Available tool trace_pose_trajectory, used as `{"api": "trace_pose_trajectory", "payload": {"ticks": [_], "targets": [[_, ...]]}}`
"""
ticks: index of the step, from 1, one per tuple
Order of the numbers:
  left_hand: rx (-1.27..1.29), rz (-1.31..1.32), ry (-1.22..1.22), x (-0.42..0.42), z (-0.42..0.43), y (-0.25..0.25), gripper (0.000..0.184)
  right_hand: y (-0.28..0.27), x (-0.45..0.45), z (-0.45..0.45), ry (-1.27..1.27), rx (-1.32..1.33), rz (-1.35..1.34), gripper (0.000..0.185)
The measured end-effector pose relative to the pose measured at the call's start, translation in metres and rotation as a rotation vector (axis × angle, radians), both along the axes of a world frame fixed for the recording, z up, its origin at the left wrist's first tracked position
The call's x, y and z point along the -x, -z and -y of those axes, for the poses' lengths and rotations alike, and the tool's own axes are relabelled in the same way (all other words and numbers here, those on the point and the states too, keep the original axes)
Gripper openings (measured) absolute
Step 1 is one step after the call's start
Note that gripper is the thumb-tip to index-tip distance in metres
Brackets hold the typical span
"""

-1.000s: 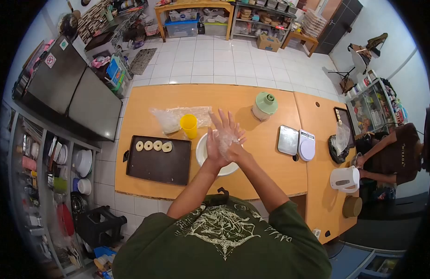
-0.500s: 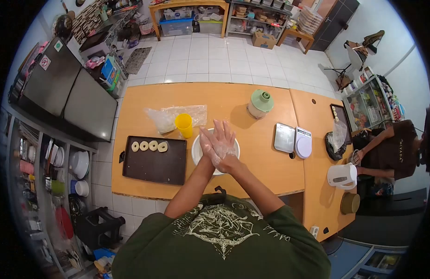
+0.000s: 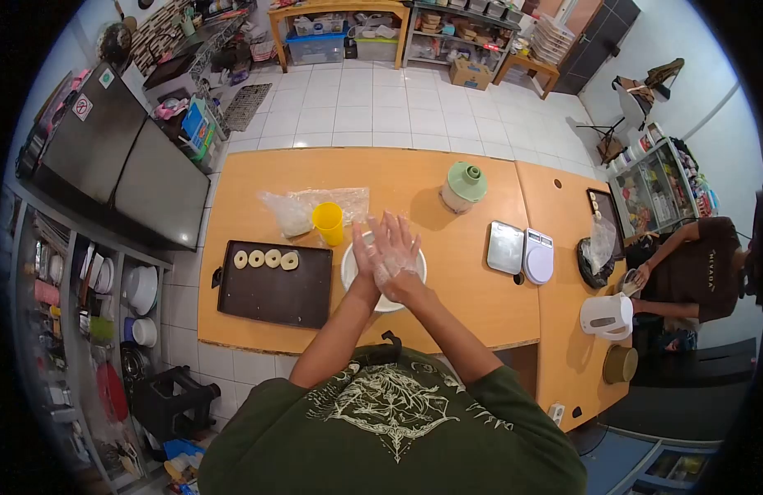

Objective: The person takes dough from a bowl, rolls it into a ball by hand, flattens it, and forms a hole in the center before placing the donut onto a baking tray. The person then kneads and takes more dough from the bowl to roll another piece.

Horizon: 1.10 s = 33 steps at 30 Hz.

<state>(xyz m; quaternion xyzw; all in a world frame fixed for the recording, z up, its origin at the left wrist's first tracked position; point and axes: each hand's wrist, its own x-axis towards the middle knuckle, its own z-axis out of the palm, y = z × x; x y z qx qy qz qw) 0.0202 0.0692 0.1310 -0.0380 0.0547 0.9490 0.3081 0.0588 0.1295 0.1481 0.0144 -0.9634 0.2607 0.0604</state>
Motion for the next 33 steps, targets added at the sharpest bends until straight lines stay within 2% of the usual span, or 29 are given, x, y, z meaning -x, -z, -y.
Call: {"api": "trace_pose_trajectory", "payload": {"ticks": [1,2,5,6,8,10,11,12,13,14,15,16,17,18,19,20,21,23,24,25,26,27,29,31,33], "targets": [[-0.02,0.101,0.041,0.0,0.007,-0.006,0.087,0.0,0.003,-0.006,-0.001,0.0,-0.001,0.058],[-0.097,-0.021,0.095,0.001,0.011,0.004,0.089,0.0,0.008,-0.013,0.079,0.03,0.072,0.057],[-0.055,0.067,0.208,-0.008,0.009,0.004,0.088,-0.015,0.019,-0.029,0.185,0.088,0.139,0.054],[-0.053,0.066,0.212,-0.01,0.004,-0.001,0.088,-0.016,0.021,-0.031,0.188,0.078,0.119,0.057],[0.062,-0.095,0.079,-0.015,-0.009,-0.011,0.092,-0.009,0.026,-0.012,0.191,0.068,0.098,0.061],[0.116,-0.174,0.019,-0.014,-0.011,0.001,0.095,0.013,0.032,0.04,0.722,-0.022,-0.175,0.045],[-0.008,-0.163,0.137,-0.004,-0.005,0.022,0.095,0.016,0.033,0.023,0.722,-0.023,-0.179,0.045],[-0.131,-0.149,0.251,0.003,0.0,0.036,0.096,0.016,0.031,-0.008,0.331,0.07,-0.039,0.057],[-0.13,-0.148,0.245,0.004,0.005,0.033,0.096,0.015,0.028,-0.029,-0.063,0.161,0.104,0.07],[-0.192,-0.047,0.266,0.005,0.009,0.024,0.097,-0.019,0.019,-0.032,-0.077,0.52,-0.122,0.077],[-0.254,0.054,0.284,0.004,0.012,0.016,0.097,-0.029,0.02,-0.04,-0.083,0.522,-0.115,0.077],[-0.187,-0.115,0.289,0.001,0.014,0.008,0.099,-0.037,0.025,-0.05,-0.013,0.519,-0.184,0.065],[-0.187,-0.114,0.285,-0.001,0.014,0.008,0.099,-0.042,0.029,-0.056,0.057,0.514,-0.256,0.055],[-0.221,-0.175,0.318,-0.001,0.014,0.007,0.101,-0.044,0.029,-0.059,0.096,0.404,-0.184,0.055],[-0.257,-0.239,0.354,0.0,0.013,0.006,0.103,-0.038,0.032,-0.056,0.096,0.403,-0.188,0.055],[-0.259,-0.243,0.357,-0.002,0.009,0.005,0.103,-0.026,0.037,-0.051,0.119,0.227,-0.063,0.055],[-0.189,-0.144,0.314,-0.004,0.004,0.005,0.099,-0.018,0.038,-0.045,0.144,0.052,0.064,0.055],[-0.118,-0.045,0.267,0.0,-0.01,0.019,0.094,-0.016,0.027,-0.03,0.109,0.03,0.057,0.054],[-0.424,-0.075,0.131,0.01,-0.02,0.042,0.093,-0.015,0.017,-0.02,0.07,0.009,0.053,0.053],[-0.728,-0.106,-0.01,0.014,-0.024,0.044,0.091,-0.013,0.007,-0.011,0.031,-0.011,0.051,0.053],[-0.841,-0.031,0.076,0.009,-0.018,0.048,0.09,-0.013,-0.001,-0.004,-0.007,-0.031,0.046,0.053],[-0.839,-0.03,0.075,0.008,-0.006,0.029,0.09,-0.012,-0.004,-0.001,-0.043,-0.049,0.042,0.052],[0.023,-0.023,0.028,0.009,0.018,-0.009,0.091,-0.009,-0.001,-0.011,-0.063,0.036,0.063,0.054],[-0.008,-0.101,0.042,0.006,0.018,-0.008,0.088,0.011,0.017,-0.032,0.057,0.161,-0.029,0.056],[0.166,-0.262,0.061,-0.004,0.012,-0.008,0.089,0.024,0.033,-0.038,0.133,0.267,-0.074,0.055]]}}
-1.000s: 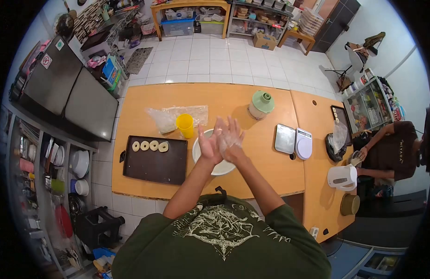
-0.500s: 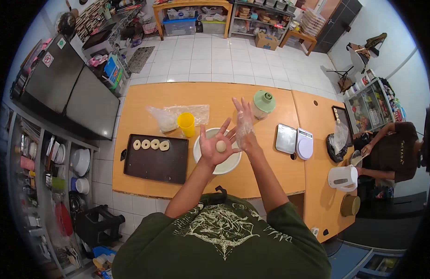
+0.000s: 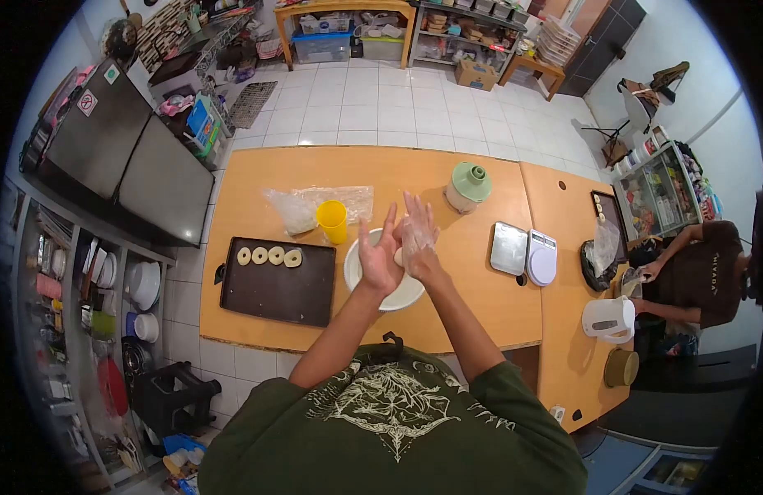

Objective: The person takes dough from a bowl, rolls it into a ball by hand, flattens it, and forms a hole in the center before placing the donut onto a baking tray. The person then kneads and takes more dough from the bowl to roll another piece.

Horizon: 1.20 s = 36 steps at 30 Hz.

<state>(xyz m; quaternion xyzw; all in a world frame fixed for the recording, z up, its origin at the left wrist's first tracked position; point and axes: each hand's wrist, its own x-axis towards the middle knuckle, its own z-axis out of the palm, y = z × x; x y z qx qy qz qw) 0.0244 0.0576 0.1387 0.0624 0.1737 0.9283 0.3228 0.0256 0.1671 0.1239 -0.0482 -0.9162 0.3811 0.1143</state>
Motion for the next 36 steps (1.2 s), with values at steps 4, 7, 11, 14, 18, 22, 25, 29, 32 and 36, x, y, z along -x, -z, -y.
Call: {"api": "trace_pose_trajectory", "payload": {"ticks": [4,7,11,14,18,22,25,29,32,36], "targets": [[0.057,-0.106,-0.024,-0.005,-0.026,0.012,0.085,-0.046,-0.01,0.029,-0.064,-0.101,0.057,0.061],[-0.183,0.08,-0.067,0.009,-0.014,0.029,0.086,-0.052,-0.033,0.036,-0.176,-0.191,0.092,0.066],[-0.197,0.222,0.003,0.0,0.007,-0.005,0.089,-0.027,-0.027,0.016,-0.109,-0.138,0.147,0.069],[-0.235,0.154,0.064,-0.008,-0.002,0.005,0.089,-0.041,-0.019,0.013,-0.024,-0.157,0.132,0.068],[-0.185,0.07,0.19,0.001,-0.001,0.028,0.09,-0.027,-0.001,0.009,-0.214,0.239,0.037,0.056],[-0.294,0.214,0.147,0.004,0.005,0.016,0.093,-0.075,0.003,-0.026,-0.052,0.001,-0.157,0.06],[-0.324,0.194,0.157,-0.002,0.002,0.011,0.094,-0.049,0.008,-0.015,0.017,-0.168,0.017,0.057],[-0.686,0.439,0.057,0.009,-0.023,0.032,0.095,-0.019,-0.005,0.021,-0.026,-0.185,0.136,0.056],[-0.224,0.19,-0.089,0.013,-0.014,0.049,0.097,-0.033,-0.032,0.035,-0.15,-0.151,0.109,0.061],[-0.163,0.168,-0.022,0.008,0.004,0.016,0.099,-0.007,-0.019,0.01,0.052,-0.096,0.209,0.062]]}}
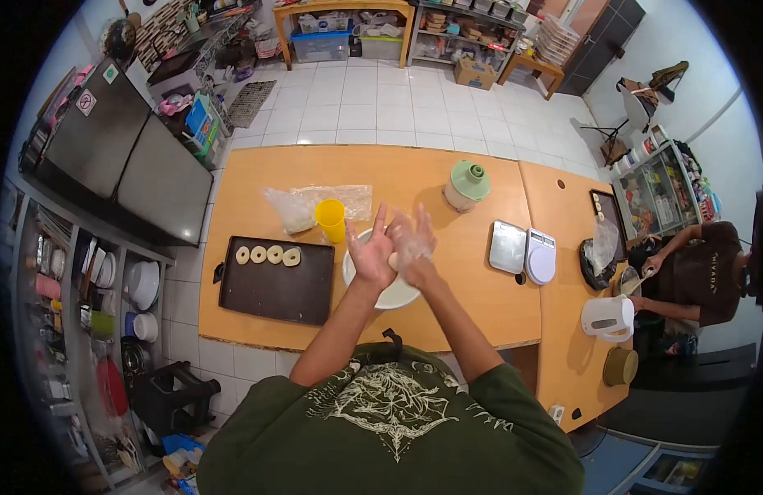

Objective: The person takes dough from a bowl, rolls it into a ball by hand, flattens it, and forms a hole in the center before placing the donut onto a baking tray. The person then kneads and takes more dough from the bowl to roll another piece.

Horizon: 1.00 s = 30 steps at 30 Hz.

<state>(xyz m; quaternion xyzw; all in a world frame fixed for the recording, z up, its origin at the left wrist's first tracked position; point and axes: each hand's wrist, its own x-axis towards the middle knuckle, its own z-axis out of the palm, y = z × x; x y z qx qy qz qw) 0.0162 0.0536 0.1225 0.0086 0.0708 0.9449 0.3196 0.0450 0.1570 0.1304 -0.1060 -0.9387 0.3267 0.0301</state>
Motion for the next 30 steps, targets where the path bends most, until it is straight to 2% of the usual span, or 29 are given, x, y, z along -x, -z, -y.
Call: {"api": "trace_pose_trajectory", "payload": {"ticks": [2,4,6,7,8,9,10,11,14,15,16,18,19,20,21,22,23,24,25,26,27,29,30], "targets": [[0.033,-0.003,0.016,-0.013,-0.006,-0.014,0.095,-0.002,0.011,-0.011,0.052,0.012,-0.04,0.057],[0.064,-0.012,0.033,-0.02,-0.016,-0.011,0.092,-0.021,0.01,-0.011,-0.007,0.069,-0.205,0.054],[0.223,-0.271,0.035,-0.021,-0.028,0.006,0.093,-0.038,0.008,0.008,-0.059,0.016,-0.144,0.055],[0.24,-0.241,-0.268,-0.026,-0.04,-0.031,0.087,-0.041,0.007,0.017,-0.113,-0.033,-0.082,0.055],[0.238,-0.242,-0.269,-0.02,-0.037,-0.016,0.087,-0.035,0.005,0.022,-0.114,-0.035,-0.084,0.055],[0.082,-0.103,-0.144,-0.011,-0.031,0.014,0.087,-0.019,0.0,0.026,-0.093,-0.038,-0.093,0.056],[-0.075,0.037,-0.021,-0.007,-0.021,0.005,0.087,-0.008,-0.004,0.03,-0.075,-0.041,-0.102,0.057],[-0.02,0.185,0.0,-0.002,-0.014,-0.004,0.09,0.004,-0.005,0.032,-0.059,-0.043,-0.11,0.058],[-0.087,0.09,0.078,-0.012,-0.004,-0.026,0.094,-0.023,-0.004,0.003,-0.127,-0.085,-0.013,0.056],[-0.085,0.089,0.08,-0.013,-0.005,-0.022,0.094,-0.02,0.001,-0.004,-0.079,-0.069,-0.02,0.058],[-0.205,0.102,0.137,-0.014,-0.008,-0.012,0.096,-0.022,0.005,-0.004,-0.077,-0.067,-0.021,0.058],[-0.442,0.126,0.255,-0.014,-0.015,0.002,0.099,-0.026,0.011,-0.005,-0.212,0.043,-0.134,0.058],[-0.604,0.085,0.22,-0.013,-0.02,0.006,0.1,-0.027,0.015,-0.007,-0.205,0.043,-0.136,0.058],[-0.604,0.083,0.226,-0.013,-0.019,0.009,0.1,-0.029,0.02,-0.01,-0.262,0.303,-0.18,0.058],[-0.434,0.056,0.229,-0.013,-0.014,-0.002,0.1,-0.031,0.027,-0.011,-0.324,0.562,-0.223,0.057],[-0.263,0.033,0.225,-0.013,-0.008,-0.008,0.099,-0.042,0.03,-0.017,-0.329,0.563,-0.223,0.057],[-0.263,0.034,0.217,-0.01,-0.005,-0.005,0.099,-0.053,0.03,-0.031,-0.23,0.444,-0.261,0.061],[-0.298,-0.076,0.24,-0.006,-0.003,-0.004,0.099,-0.059,0.03,-0.038,-0.131,0.322,-0.299,0.065],[-0.333,-0.185,0.266,-0.005,-0.003,-0.001,0.099,-0.055,0.028,-0.037,-0.133,0.321,-0.295,0.065],[-0.337,-0.185,0.265,-0.008,-0.004,0.001,0.099,-0.048,0.026,-0.036,-0.062,0.118,-0.192,0.062],[-0.262,-0.121,0.249,-0.011,-0.004,-0.004,0.097,-0.042,0.024,-0.034,0.009,-0.084,-0.092,0.06],[-0.189,-0.057,0.234,-0.011,-0.012,-0.007,0.096,-0.032,0.014,-0.018,-0.042,-0.082,-0.06,0.057],[-0.352,0.133,0.18,-0.009,-0.021,-0.005,0.092,-0.028,0.009,-0.008,-0.091,-0.075,-0.024,0.055]]}}
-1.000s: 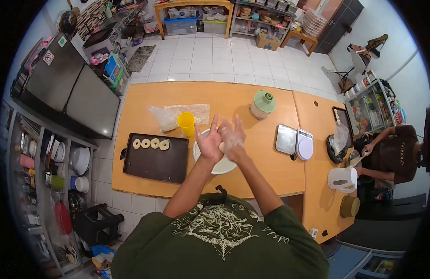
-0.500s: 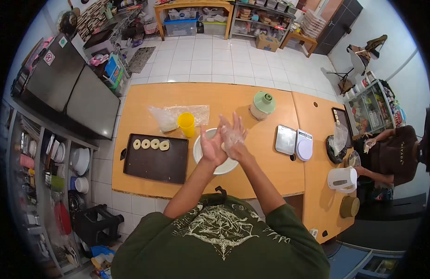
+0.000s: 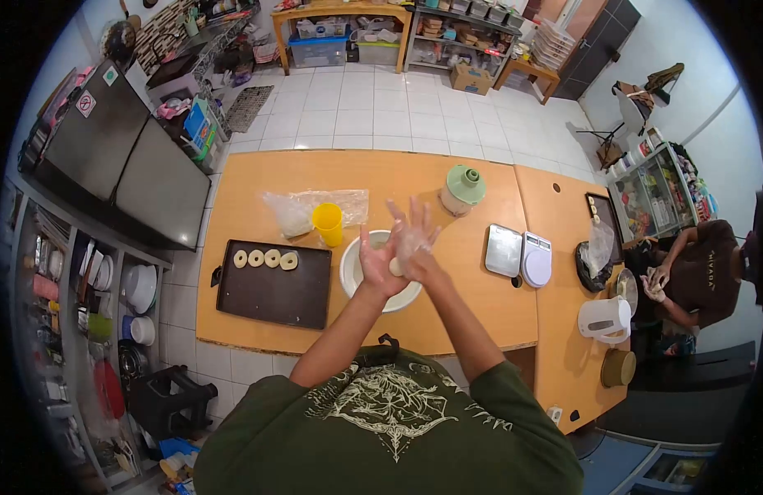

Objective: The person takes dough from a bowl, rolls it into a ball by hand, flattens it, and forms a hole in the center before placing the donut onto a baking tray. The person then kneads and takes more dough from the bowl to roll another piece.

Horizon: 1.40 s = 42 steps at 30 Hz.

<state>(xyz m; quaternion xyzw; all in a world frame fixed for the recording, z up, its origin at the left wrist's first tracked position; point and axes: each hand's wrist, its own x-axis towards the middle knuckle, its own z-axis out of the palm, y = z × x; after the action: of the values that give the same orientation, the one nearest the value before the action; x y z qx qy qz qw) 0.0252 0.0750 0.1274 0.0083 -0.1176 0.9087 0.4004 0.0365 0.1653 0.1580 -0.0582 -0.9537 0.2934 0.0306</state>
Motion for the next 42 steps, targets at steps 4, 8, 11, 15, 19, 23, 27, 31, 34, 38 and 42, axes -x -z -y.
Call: {"api": "trace_pose_trajectory", "payload": {"ticks": [4,8,11,15,19,23,27,31,34,38,42], "targets": [[-0.298,0.071,-0.118,0.008,-0.002,0.019,0.086,-0.023,-0.027,0.033,-0.132,-0.034,0.011,0.055],[0.463,0.038,-0.183,0.001,0.022,-0.03,0.096,0.021,-0.017,0.016,-0.046,-0.106,0.097,0.055],[0.47,-0.086,-0.17,-0.002,0.015,-0.016,0.095,0.027,0.001,-0.009,0.038,0.107,0.052,0.055],[0.533,-0.34,-0.207,-0.017,-0.008,-0.009,0.09,0.0,0.006,0.015,0.022,0.152,-0.06,0.053],[-0.387,-0.399,-0.179,0.011,-0.011,0.055,0.086,-0.05,-0.022,0.046,-0.186,-0.028,0.158,0.054],[0.141,0.032,-0.075,0.0,0.025,-0.005,0.084,0.002,-0.013,0.016,-0.056,-0.068,0.148,0.054],[0.198,0.037,0.018,-0.01,0.014,-0.001,0.092,-0.014,-0.002,0.006,0.024,-0.025,0.032,0.057],[0.298,-0.164,-0.143,-0.001,0.006,0.008,0.087,-0.009,-0.001,0.018,-0.167,-0.031,0.117,0.058],[0.179,-0.076,0.003,0.001,0.022,-0.011,0.084,0.002,0.011,-0.003,-0.099,0.419,-0.207,0.059],[0.25,-0.07,0.019,-0.002,0.012,-0.011,0.086,0.001,0.012,0.005,0.036,0.089,-0.052,0.049],[-0.381,0.064,-0.109,0.014,-0.002,0.043,0.092,-0.022,-0.02,0.039,-0.125,0.021,0.035,0.05]]}}
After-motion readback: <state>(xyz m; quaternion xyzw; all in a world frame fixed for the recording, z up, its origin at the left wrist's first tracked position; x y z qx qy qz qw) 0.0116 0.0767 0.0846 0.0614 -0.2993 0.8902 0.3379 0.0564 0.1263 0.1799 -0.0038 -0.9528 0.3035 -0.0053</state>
